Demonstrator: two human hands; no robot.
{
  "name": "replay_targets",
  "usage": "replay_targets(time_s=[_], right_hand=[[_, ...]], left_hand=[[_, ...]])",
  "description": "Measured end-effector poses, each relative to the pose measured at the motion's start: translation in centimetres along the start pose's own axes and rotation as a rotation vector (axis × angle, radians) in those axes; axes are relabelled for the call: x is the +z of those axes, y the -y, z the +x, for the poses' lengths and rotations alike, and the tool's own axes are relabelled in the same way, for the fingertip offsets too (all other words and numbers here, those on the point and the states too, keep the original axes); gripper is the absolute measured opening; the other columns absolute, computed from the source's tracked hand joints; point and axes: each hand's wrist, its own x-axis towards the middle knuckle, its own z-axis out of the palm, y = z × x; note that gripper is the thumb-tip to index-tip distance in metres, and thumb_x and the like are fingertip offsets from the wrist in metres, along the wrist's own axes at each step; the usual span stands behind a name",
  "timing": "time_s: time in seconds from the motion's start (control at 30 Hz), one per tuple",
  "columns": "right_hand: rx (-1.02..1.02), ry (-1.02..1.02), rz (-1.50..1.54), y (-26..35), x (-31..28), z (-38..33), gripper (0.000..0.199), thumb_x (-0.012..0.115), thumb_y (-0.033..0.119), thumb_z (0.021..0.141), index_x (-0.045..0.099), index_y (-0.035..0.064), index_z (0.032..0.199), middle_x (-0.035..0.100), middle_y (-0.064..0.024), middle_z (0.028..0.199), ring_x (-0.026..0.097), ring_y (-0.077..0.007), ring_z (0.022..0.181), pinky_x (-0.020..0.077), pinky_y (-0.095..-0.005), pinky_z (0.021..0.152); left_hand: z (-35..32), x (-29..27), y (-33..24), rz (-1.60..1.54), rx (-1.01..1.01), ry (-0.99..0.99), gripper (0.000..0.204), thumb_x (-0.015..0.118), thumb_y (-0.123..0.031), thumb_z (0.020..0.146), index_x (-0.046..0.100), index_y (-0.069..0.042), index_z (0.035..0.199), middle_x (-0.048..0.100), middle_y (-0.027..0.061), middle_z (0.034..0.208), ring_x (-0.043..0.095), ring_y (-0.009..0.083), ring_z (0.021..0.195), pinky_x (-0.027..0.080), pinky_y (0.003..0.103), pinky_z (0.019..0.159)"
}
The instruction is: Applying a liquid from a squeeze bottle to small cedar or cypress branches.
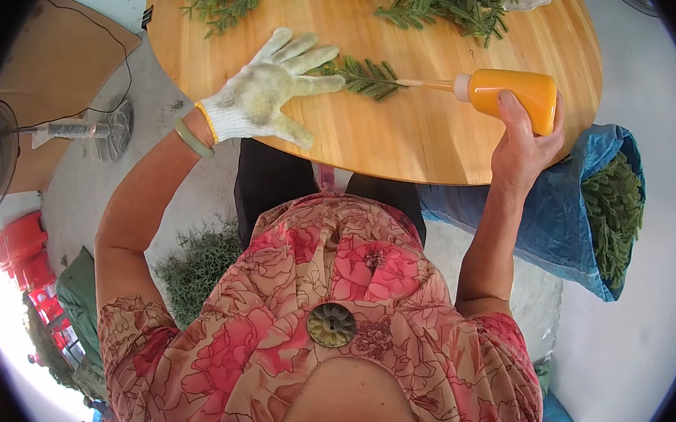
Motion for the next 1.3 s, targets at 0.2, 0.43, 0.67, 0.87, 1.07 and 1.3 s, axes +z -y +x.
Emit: replay_targets(time_s=[0.2, 0.43, 0.67, 0.87, 1.07, 1.3], right_hand=[[-0.014, -0.027, -0.005, 0.4, -1.1, 0.0, 0.04, 0.085, 0.009, 0.072, 0.063, 0.0003, 0.103, 0.066, -0.0043, 0.091, 0.063, -0.0117, 0.081, 0.052, -0.0256, 0.075], [-0.023, -0.061, -0.012, 0.6, -2.3, 0.1, 0.039, 0.084, 0.007, 0.072, 0.063, -0.0002, 0.104, 0.066, -0.0044, 0.092, 0.063, -0.0121, 0.081, 0.0516, -0.0264, 0.076], [0.001, -0.088, 0.079, -0.7, -4.1, 0.8, 0.03, 0.076, 0.008, 0.08, 0.063, -0.001, 0.105, 0.067, -0.0053, 0.093, 0.064, -0.0128, 0.084, 0.0516, -0.0281, 0.08], [0.285, -0.174, 0.62, -6.1, -11.7, 2.3, 0.04, 0.062, 0.019, 0.094, 0.056, 0.0011, 0.13, 0.066, -0.016, 0.125, 0.065, -0.0327, 0.116, 0.0521, -0.052, 0.1], [0.324, -0.137, 0.645, -7.0, -12.6, 1.9, 0.031, 0.062, 0.016, 0.094, 0.061, 0.0009, 0.121, 0.069, -0.0122, 0.117, 0.068, -0.0268, 0.109, 0.0555, -0.0445, 0.095], [0.306, -0.153, 0.639, -5.2, -10.6, 1.3, 0.026, 0.065, 0.017, 0.093, 0.064, 0.0043, 0.115, 0.071, -0.0094, 0.111, 0.07, -0.0244, 0.103, 0.0572, -0.0421, 0.089]], left_hand=[[-0.2, -0.2, -0.2, 0.018, 0.009, -0.013, 0.093, 0.071, -0.072, 0.066, 0.056, -0.024, 0.144, 0.036, 0.0125, 0.159, 0.024, 0.0386, 0.149, 0.01, 0.054, 0.124], [-0.2, -0.1, -0.1, 0.02, 0.012, -0.01, 0.093, 0.07, -0.073, 0.067, 0.055, -0.024, 0.144, 0.036, 0.0131, 0.159, 0.024, 0.0392, 0.15, 0.01, 0.055, 0.124], [-0.2, -0.4, -0.3, 0.001, -0.018, -0.01, 0.086, 0.074, -0.066, 0.07, 0.057, -0.022, 0.142, 0.038, 0.0139, 0.158, 0.025, 0.0404, 0.149, 0.01, 0.055, 0.124], [-1.3, -0.6, -2.2, 0.088, -0.3, -0.043, 0.079, 0.07, -0.063, 0.077, 0.056, -0.02, 0.142, 0.039, 0.0148, 0.157, 0.026, 0.0404, 0.148, 0.012, 0.051, 0.125], [-3.8, 0.4, -0.2, 0.562, -0.69, -0.224, 0.077, 0.061, -0.07, 0.082, 0.057, -0.022, 0.142, 0.039, 0.0182, 0.157, 0.026, 0.0405, 0.149, 0.013, 0.057, 0.122], [-0.7, -3.6, -1.8, 0.436, -0.147, -0.757, 0.046, 0.075, -0.05, 0.078, 0.077, -0.016, 0.109, 0.063, 0.015, 0.133, 0.057, 0.0399, 0.119, 0.044, 0.054, 0.104]])
